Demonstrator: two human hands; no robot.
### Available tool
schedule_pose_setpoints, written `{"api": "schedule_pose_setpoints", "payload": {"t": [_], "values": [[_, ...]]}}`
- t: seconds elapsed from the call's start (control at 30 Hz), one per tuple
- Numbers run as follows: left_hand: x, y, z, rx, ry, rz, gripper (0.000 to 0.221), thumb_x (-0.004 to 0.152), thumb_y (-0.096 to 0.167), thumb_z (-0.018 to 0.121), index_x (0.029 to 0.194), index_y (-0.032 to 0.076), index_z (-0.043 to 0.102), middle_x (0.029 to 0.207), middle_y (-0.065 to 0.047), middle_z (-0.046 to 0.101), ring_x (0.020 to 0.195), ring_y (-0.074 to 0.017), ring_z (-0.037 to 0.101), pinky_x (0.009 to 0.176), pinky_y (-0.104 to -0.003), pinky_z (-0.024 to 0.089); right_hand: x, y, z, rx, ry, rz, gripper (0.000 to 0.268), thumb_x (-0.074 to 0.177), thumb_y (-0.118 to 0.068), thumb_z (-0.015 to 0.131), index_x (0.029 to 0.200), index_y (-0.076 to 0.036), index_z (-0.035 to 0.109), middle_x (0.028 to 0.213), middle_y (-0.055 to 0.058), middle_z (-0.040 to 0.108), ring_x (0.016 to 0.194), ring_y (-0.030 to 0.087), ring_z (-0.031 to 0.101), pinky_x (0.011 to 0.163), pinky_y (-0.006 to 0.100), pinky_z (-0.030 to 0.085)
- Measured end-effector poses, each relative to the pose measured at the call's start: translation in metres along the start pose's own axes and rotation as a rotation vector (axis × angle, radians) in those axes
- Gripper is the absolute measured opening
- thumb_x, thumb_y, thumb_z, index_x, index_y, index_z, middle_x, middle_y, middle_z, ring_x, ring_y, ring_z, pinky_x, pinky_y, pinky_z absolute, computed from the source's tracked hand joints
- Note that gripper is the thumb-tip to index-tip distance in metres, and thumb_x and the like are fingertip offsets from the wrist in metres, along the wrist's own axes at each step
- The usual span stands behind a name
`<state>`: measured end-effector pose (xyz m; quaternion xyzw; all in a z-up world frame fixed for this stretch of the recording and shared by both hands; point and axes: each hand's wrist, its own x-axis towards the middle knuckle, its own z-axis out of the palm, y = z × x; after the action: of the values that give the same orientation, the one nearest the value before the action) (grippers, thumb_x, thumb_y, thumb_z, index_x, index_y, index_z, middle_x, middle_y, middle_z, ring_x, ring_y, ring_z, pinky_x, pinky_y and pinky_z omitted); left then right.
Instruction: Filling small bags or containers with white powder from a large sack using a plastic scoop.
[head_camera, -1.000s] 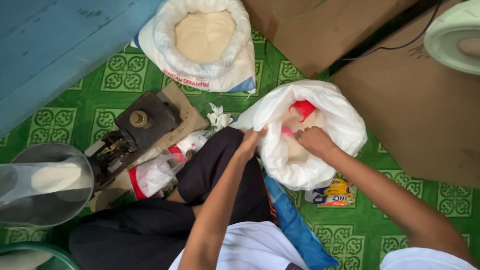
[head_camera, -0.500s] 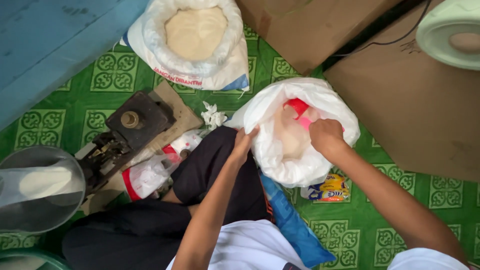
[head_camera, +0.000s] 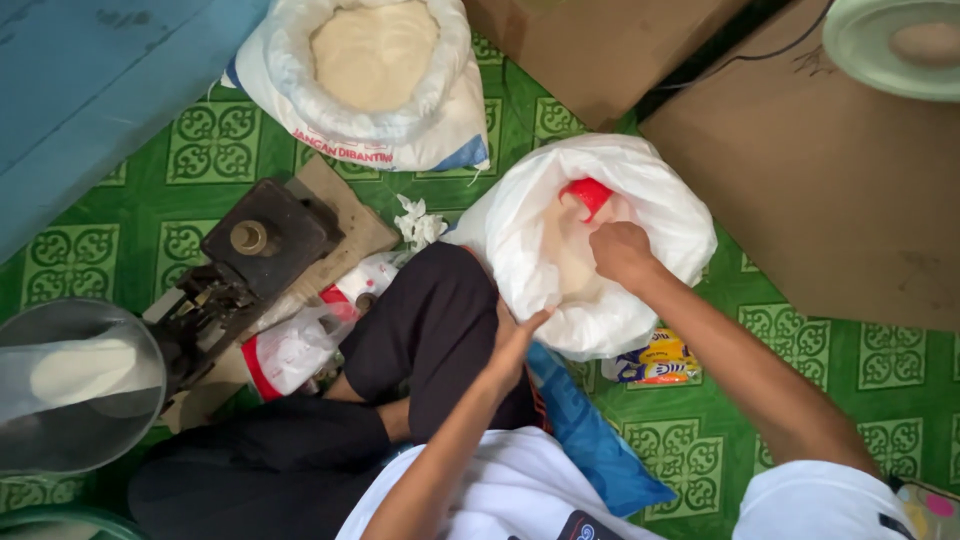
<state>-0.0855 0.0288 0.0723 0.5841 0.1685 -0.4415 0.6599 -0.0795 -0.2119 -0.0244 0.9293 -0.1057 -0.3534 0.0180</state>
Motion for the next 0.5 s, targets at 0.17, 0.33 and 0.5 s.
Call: {"api": "schedule_pose_setpoints", "payload": {"t": [0.17,0.33,0.5], "values": [[-0.017,-0.006,0.021,-0.197,-0.014,-0.152,0.114,0.078,0.032,0.081,0.156,0.006,0.002,0.16,-0.025,0.003,0.15,-0.0389,0.008,0.12,-0.049,0.017,-0.031,-0.006,-0.006,0.087,0.038,-0.084,0.022,0.073,-0.013,0.076,0.092,-0.001,0.075,0.087,0.019,0.071,0.085,0.037,0.069,0.071,0.049,0.057],[-0.011,-0.044,0.025,-0.402,0.072,-0.217,0.114,0.08,0.025,0.084,0.155,0.001,0.002,0.158,-0.026,0.002,0.149,-0.0397,0.01,0.119,-0.047,0.022,-0.037,-0.005,0.007,0.105,0.039,-0.14,0.019,0.073,-0.01,0.074,0.089,0.0,0.074,0.081,0.017,0.069,0.08,0.034,0.07,0.069,0.046,0.057],[0.026,-0.09,0.03,-0.393,0.191,-0.25,0.11,0.071,0.016,0.09,0.154,-0.002,0.02,0.151,-0.028,0.023,0.141,-0.0419,0.03,0.116,-0.046,0.028,-0.034,0.003,0.005,0.116,0.291,-0.18,0.058,0.073,-0.009,0.078,0.129,-0.004,0.062,0.129,0.025,0.059,0.113,0.042,0.062,0.092,0.05,0.052]]}}
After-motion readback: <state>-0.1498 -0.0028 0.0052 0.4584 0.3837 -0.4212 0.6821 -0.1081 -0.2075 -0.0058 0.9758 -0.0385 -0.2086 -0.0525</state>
